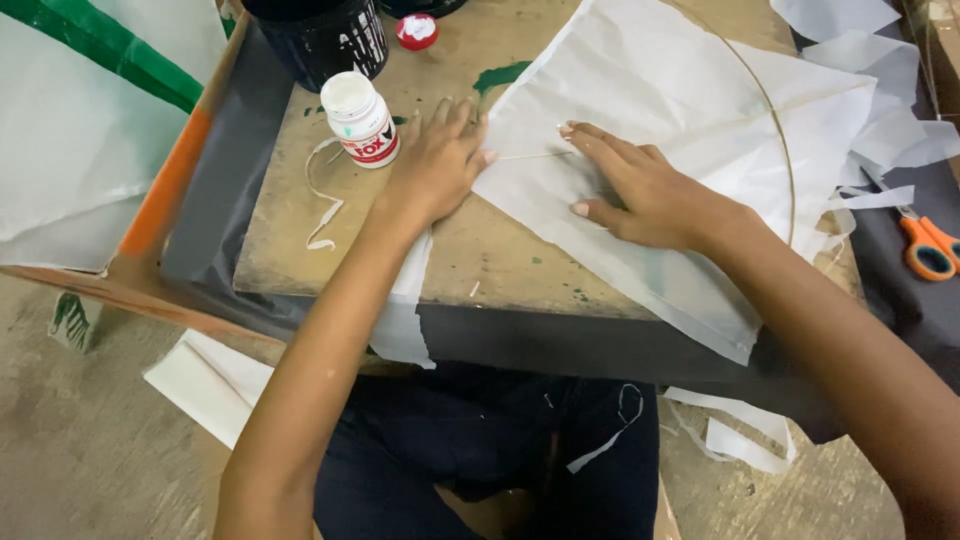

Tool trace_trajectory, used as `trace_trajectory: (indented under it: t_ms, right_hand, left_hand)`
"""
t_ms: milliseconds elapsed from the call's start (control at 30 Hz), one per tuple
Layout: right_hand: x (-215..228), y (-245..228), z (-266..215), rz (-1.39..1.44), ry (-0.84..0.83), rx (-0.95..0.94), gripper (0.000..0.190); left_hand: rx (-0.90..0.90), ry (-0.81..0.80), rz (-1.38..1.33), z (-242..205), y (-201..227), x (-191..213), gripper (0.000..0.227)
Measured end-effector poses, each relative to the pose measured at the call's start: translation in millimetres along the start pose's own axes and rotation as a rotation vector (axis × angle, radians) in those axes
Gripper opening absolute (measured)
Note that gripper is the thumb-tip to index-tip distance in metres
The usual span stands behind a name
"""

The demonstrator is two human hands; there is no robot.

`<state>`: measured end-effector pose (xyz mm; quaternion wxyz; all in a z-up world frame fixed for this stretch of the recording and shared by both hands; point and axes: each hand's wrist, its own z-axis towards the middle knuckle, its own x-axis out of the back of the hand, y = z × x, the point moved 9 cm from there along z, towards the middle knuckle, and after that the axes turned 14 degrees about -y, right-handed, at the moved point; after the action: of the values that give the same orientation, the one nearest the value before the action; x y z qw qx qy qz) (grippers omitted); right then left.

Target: Trimming the edges of a kite covering with scissors and gluing them to the frame.

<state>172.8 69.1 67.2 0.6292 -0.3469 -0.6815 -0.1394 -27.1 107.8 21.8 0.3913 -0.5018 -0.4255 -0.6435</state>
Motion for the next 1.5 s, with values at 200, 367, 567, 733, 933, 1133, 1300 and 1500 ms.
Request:
trace_trajectory:
  t_ms: [200, 367, 567, 733, 933, 1133, 1300, 1500]
  right_hand:
    - [0, 2, 5, -0.113, 0.165, 0.178, 0.065]
    - [-1, 3, 6, -0.116, 0.197, 0.193, 0.063]
    - [14, 2, 11, -0.102, 0.160, 0.148, 0.063]
    - [26, 11, 23, -0.059, 0.111, 0.079, 0.064]
    - [39, 3, 33, -0.097, 0.236, 0.184, 0.055]
    - [34, -9, 27, -0.171, 0.439, 0.356, 0.048]
    - [33, -4, 26, -0.136, 0.449, 0.322, 0.048]
    - [32, -2, 28, -0.157, 0.439, 0.291, 0.049]
  left_hand:
    - [-0.072, 0.051, 0.120, -7, 3, 0, 0.062]
    - [-0.014, 0.007, -0.010, -1, 1, 14, 0.060]
    - [-0.032, 0.175, -0.033, -3, 3, 25, 0.058]
    - [0.000, -0.057, 0.055, 11, -3, -1, 0.076]
    - [-0.049, 0.007, 0.117, 19, 4, 13, 0.080]
    - [-0.018, 0.161, -0.106, 21, 5, 41, 0.067]
    - [-0.039, -0.153, 0.124, 44, -1, -16, 0.082]
    - [-0.061, -0.073, 0.102, 45, 2, -2, 0.082]
